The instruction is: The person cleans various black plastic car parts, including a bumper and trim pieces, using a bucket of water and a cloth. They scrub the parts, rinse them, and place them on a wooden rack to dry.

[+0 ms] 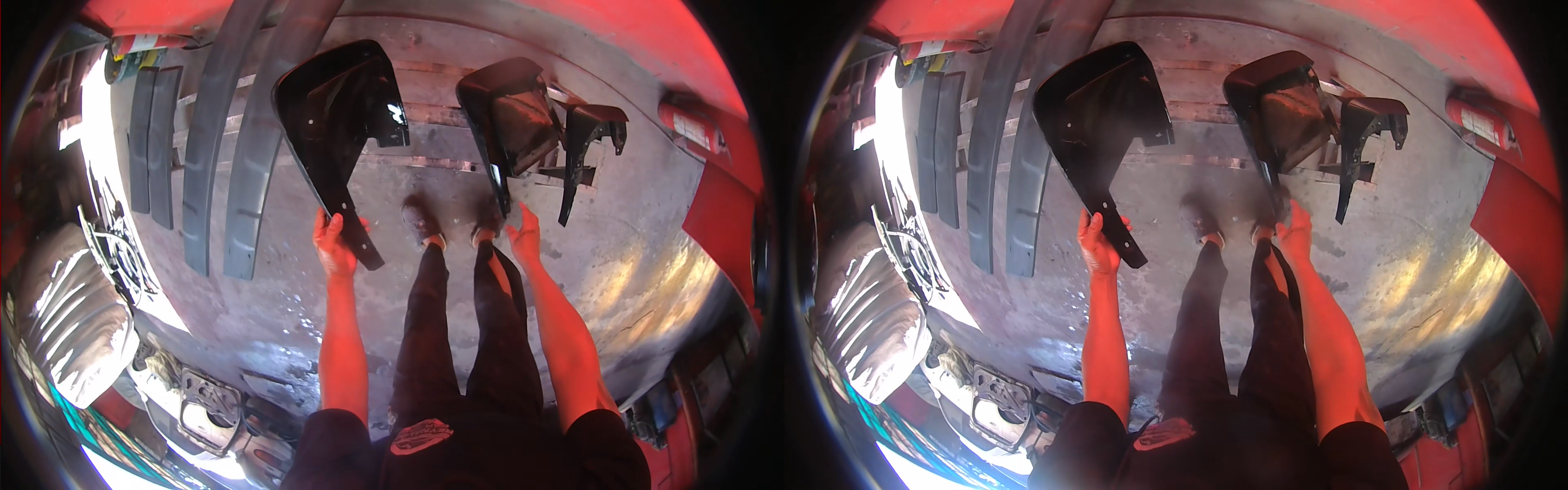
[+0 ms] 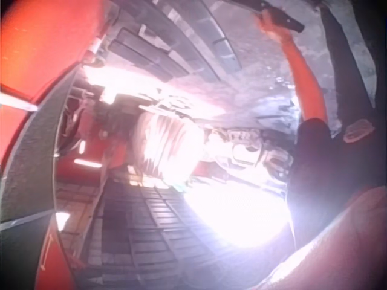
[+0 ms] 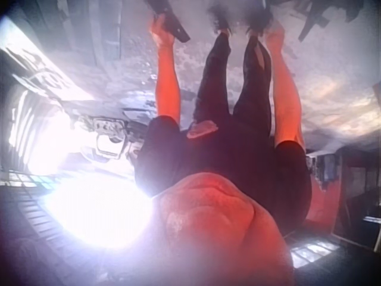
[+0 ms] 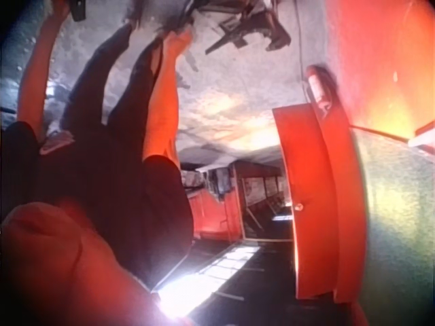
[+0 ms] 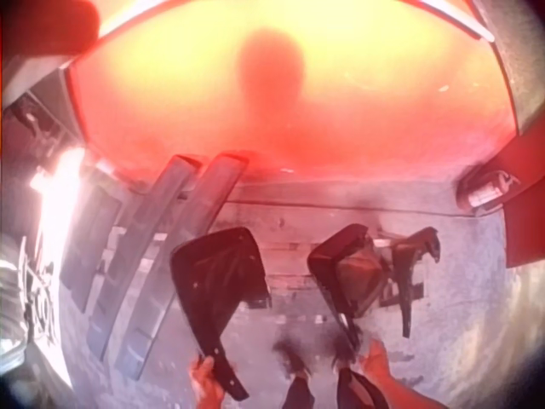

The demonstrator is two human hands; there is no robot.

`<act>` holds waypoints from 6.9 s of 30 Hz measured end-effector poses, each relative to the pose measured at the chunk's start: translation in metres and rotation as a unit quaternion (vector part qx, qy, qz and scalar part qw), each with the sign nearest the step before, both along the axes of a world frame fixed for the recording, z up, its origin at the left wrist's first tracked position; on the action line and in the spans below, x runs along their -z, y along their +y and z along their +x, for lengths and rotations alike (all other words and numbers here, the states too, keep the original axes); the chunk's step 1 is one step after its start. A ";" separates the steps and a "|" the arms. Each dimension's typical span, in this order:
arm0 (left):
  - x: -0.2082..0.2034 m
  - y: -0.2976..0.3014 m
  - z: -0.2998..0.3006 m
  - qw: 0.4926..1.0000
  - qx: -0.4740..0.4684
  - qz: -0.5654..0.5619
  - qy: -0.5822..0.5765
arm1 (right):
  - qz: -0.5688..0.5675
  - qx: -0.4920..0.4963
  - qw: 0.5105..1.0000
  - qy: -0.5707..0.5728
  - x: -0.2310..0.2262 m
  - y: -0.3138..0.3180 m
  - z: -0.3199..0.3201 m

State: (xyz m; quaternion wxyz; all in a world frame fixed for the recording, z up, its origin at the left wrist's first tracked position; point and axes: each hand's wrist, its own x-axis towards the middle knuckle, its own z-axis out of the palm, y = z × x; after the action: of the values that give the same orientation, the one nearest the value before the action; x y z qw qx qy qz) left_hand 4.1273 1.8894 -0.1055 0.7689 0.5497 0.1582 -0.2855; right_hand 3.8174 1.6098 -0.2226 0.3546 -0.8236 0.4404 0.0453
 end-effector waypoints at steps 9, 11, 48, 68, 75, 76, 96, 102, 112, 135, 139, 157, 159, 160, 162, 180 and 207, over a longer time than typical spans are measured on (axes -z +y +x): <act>0.016 0.025 -0.007 0.995 -0.014 -0.073 0.064 | 0.003 -0.022 1.000 0.000 -0.002 0.000 -0.012; 0.018 0.029 -0.009 0.994 -0.014 -0.081 0.072 | 0.013 -0.015 1.000 0.002 -0.003 0.001 -0.012; 0.131 -0.143 -0.084 0.797 0.117 0.540 -0.246 | 0.217 -0.029 0.976 0.008 -0.032 0.023 -0.043; 0.014 0.271 -0.446 0.831 -0.001 0.532 0.158 | 0.379 -0.530 0.758 0.034 -0.222 0.148 0.067; -0.085 0.241 -0.752 0.800 -0.126 0.517 0.277 | 0.430 -0.633 0.638 0.087 -0.277 0.263 0.057; -0.082 0.231 -0.783 0.803 -0.154 0.480 0.318 | 0.432 -0.638 0.628 0.111 -0.285 0.282 0.050; -0.088 0.445 -0.962 0.674 -0.652 0.163 0.307 | 0.005 -0.871 0.492 -0.006 -0.196 0.616 -0.007; -0.118 0.606 -0.989 0.658 -0.651 0.243 0.291 | 0.070 -0.746 0.577 0.324 -0.237 0.783 -0.071; -0.150 0.702 -1.063 0.514 -0.758 0.059 0.397 | 0.065 -0.927 0.367 0.050 -0.217 1.336 -0.149; -0.152 1.433 -1.268 0.492 -0.831 0.179 0.187 | -0.006 -0.999 -0.012 -0.045 -0.052 1.976 -0.736; -0.104 1.485 -1.261 0.483 -0.829 0.193 0.204 | -0.249 -0.958 -0.140 -0.009 0.050 2.033 -0.798; 0.045 1.643 -1.248 0.539 -0.798 0.136 0.233 | -0.184 -0.979 -0.073 0.053 0.175 2.057 -0.787; 0.053 1.666 -1.240 0.540 -0.810 0.101 0.207 | -0.039 -0.999 -0.009 0.035 0.093 2.066 -0.789; 0.058 1.682 -1.240 0.562 -0.793 0.113 0.206 | 0.004 -0.999 0.032 0.018 0.051 2.066 -0.793; 0.071 1.711 -1.240 0.607 -0.731 0.226 0.215 | 0.077 -0.994 0.075 -0.008 -0.015 2.063 -0.786; 0.084 1.760 -1.221 0.673 -0.686 0.225 0.158 | 0.224 -0.780 0.328 0.483 0.053 2.097 -0.772; 0.108 1.779 -1.278 0.714 -0.254 0.646 0.087 | 0.082 -0.842 0.098 0.524 0.016 2.101 -0.782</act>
State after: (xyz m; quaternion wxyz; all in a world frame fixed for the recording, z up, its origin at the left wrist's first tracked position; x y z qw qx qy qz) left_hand 2.8489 3.6686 -0.2135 0.2525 0.8246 0.5042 0.0459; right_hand 3.0355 3.7112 -0.2381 -0.1671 -0.3985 -0.4680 0.7708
